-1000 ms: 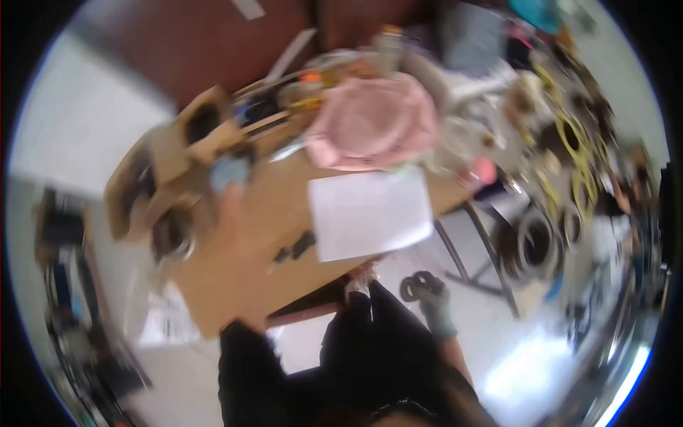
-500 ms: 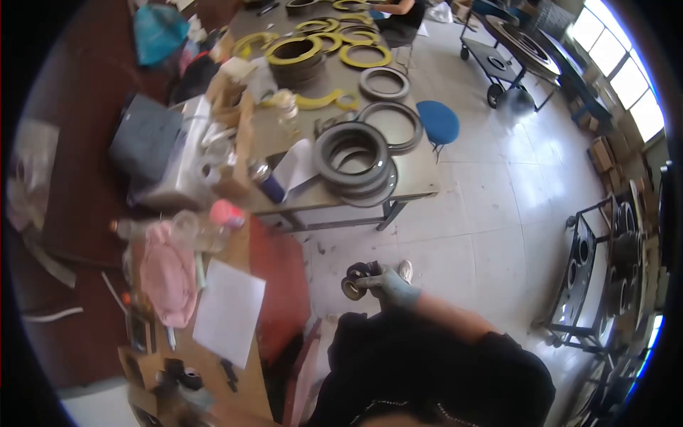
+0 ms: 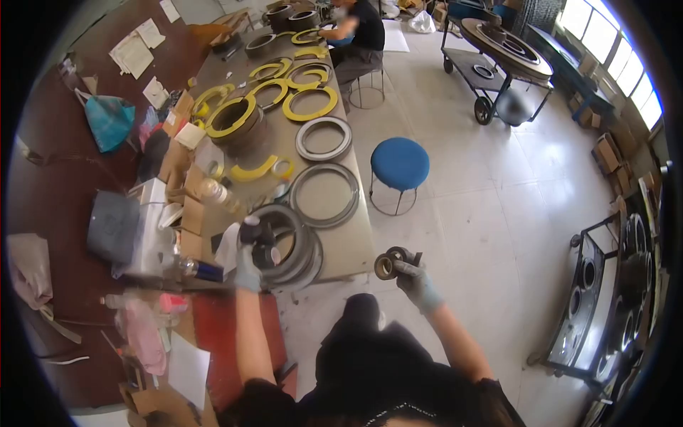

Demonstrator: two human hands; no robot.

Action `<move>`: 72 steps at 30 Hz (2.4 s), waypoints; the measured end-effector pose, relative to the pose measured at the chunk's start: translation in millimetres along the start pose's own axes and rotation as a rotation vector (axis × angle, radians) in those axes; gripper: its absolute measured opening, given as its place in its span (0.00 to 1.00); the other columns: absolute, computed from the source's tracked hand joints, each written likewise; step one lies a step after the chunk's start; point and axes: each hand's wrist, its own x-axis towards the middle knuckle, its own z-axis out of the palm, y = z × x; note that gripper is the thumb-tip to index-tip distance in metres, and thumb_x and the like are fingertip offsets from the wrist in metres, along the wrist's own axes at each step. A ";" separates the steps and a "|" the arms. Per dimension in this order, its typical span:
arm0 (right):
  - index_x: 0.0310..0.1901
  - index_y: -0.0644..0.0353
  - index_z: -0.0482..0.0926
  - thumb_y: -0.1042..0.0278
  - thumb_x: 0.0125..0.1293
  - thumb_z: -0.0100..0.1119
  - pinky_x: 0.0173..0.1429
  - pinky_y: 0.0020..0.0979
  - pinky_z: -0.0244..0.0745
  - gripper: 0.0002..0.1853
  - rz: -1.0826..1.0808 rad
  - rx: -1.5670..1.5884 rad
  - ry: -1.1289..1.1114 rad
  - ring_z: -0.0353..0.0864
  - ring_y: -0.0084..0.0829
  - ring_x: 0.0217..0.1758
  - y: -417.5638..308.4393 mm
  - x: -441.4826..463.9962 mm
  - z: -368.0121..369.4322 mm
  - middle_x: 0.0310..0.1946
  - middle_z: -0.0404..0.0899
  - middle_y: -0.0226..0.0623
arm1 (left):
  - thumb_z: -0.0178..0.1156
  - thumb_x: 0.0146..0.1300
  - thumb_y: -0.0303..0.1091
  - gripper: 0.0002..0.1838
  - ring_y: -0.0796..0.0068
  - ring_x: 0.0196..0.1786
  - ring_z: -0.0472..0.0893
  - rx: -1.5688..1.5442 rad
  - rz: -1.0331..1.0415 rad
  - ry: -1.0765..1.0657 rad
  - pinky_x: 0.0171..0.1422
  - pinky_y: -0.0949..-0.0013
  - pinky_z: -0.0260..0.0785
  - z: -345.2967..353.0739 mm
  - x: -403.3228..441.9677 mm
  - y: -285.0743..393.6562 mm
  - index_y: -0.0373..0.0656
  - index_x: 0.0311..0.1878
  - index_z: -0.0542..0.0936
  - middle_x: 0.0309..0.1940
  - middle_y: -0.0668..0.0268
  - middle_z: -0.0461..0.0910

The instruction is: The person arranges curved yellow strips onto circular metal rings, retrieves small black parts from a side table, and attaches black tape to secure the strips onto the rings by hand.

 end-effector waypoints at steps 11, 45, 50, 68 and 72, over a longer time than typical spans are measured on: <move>0.42 0.61 0.84 0.71 0.66 0.59 0.30 0.19 0.63 0.07 -0.024 -0.593 0.299 0.71 0.16 0.28 -219.7 171.8 -134.6 0.35 0.82 0.29 | 0.62 0.59 0.42 0.18 0.50 0.52 0.83 1.487 0.219 0.624 0.53 0.54 0.75 115.3 290.3 -59.0 0.45 0.49 0.84 0.50 0.52 0.84; 0.39 0.63 0.79 0.65 0.54 0.76 0.31 0.26 0.72 0.17 -0.404 -0.819 -0.482 0.77 0.19 0.27 -348.9 799.0 159.0 0.30 0.81 0.29 | 0.62 0.60 0.25 0.21 0.53 0.58 0.77 1.233 0.447 0.989 0.62 0.61 0.69 221.1 245.5 -120.8 0.38 0.58 0.79 0.58 0.49 0.76; 0.42 0.57 0.78 0.58 0.55 0.71 0.41 0.37 0.78 0.18 -0.639 -1.428 -0.528 0.85 0.37 0.36 -332.8 926.1 279.2 0.32 0.84 0.40 | 0.59 0.59 0.19 0.23 0.52 0.68 0.70 1.172 0.488 0.926 0.65 0.62 0.70 279.3 378.2 -78.8 0.34 0.60 0.76 0.66 0.50 0.70; 0.41 0.56 0.80 0.68 0.58 0.59 0.34 0.47 0.78 0.09 -1.171 -1.963 -0.871 0.85 0.47 0.30 -254.2 1247.7 463.0 0.29 0.84 0.45 | 0.59 0.62 0.25 0.15 0.52 0.62 0.74 1.145 -0.005 0.890 0.59 0.62 0.75 385.0 577.9 -7.1 0.42 0.53 0.81 0.65 0.53 0.72; 0.42 0.59 0.79 0.68 0.58 0.60 0.35 0.46 0.80 0.10 -1.251 -2.032 -0.725 0.85 0.48 0.31 -244.9 1331.8 497.5 0.27 0.83 0.45 | 0.61 0.62 0.27 0.13 0.51 0.62 0.75 1.245 0.007 0.904 0.60 0.58 0.73 376.3 576.8 -18.4 0.42 0.51 0.82 0.63 0.52 0.73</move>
